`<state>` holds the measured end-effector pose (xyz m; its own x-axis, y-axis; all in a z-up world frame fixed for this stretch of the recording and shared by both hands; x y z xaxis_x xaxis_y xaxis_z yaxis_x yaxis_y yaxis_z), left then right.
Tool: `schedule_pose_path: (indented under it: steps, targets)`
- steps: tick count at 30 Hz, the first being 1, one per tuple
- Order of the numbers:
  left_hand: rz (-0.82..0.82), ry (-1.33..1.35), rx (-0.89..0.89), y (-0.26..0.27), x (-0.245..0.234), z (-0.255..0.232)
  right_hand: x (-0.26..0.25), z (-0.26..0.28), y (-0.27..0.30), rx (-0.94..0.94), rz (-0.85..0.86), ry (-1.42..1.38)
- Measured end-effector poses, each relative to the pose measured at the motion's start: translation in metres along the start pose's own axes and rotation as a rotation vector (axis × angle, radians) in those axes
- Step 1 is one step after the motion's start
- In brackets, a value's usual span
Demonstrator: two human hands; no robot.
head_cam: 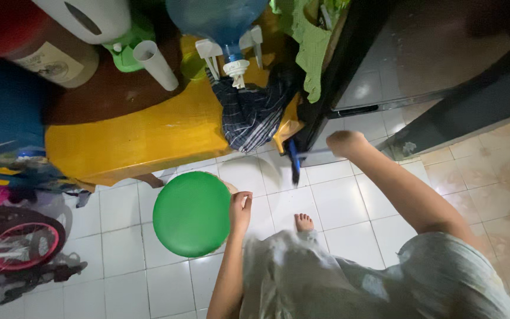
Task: The person sweeps the tiled floor with a blue broom, moving around a green scooter and a pile of clothes. They briefly move a green stool to clean underneath it and wipe a yellow table with a cloth before continuing to sweep the floor.
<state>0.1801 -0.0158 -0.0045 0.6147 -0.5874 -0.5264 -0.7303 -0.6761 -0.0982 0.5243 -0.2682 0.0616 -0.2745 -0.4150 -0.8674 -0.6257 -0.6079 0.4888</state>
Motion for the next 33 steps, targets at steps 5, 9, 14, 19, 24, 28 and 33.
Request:
schedule_pose_path:
  steps: [5, 9, 14, 19, 24, 28, 33]
  targets:
    - [-0.064, -0.010, 0.018, -0.006, -0.007, 0.008, -0.023, 0.029, -0.020, 0.110, -0.195, 0.061]
    - [-0.073, 0.028, -0.076, -0.017, -0.012, 0.022, 0.030, 0.057, -0.076, 0.288, -0.352, -0.098]
    - [-0.136, -0.043, -0.064, -0.019, -0.019, 0.033, 0.068, 0.068, -0.118, 0.278, -0.298, 0.048]
    - [-0.197, -0.095, -0.053, -0.024, -0.011, 0.062, 0.059, 0.079, -0.149, 0.348, -0.162, -0.058]
    - [-0.174, -0.076, -0.168, -0.022, -0.008, 0.078, 0.054, 0.068, -0.172, 0.554, -0.283, -0.489]
    - [-0.201, -0.046, -0.028, -0.020, -0.002, 0.079, 0.055, 0.057, -0.185, 0.565, -0.238, -0.600]
    - [-0.148, -0.039, -0.088, -0.017, 0.007, 0.068, 0.052, 0.054, -0.192, 0.377, -0.155, -0.321]
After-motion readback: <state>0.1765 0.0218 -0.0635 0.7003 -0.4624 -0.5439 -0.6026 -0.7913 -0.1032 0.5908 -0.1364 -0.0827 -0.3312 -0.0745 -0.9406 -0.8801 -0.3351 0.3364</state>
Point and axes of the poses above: each hand's wrist, its own y-axis away from the middle knuckle, its own x-axis out of the palm, z = x × y, the point moved 1 cm from there along -y, towards the middle knuckle, and after that the axes turned 9 degrees about -z, right-handed, at the moved point
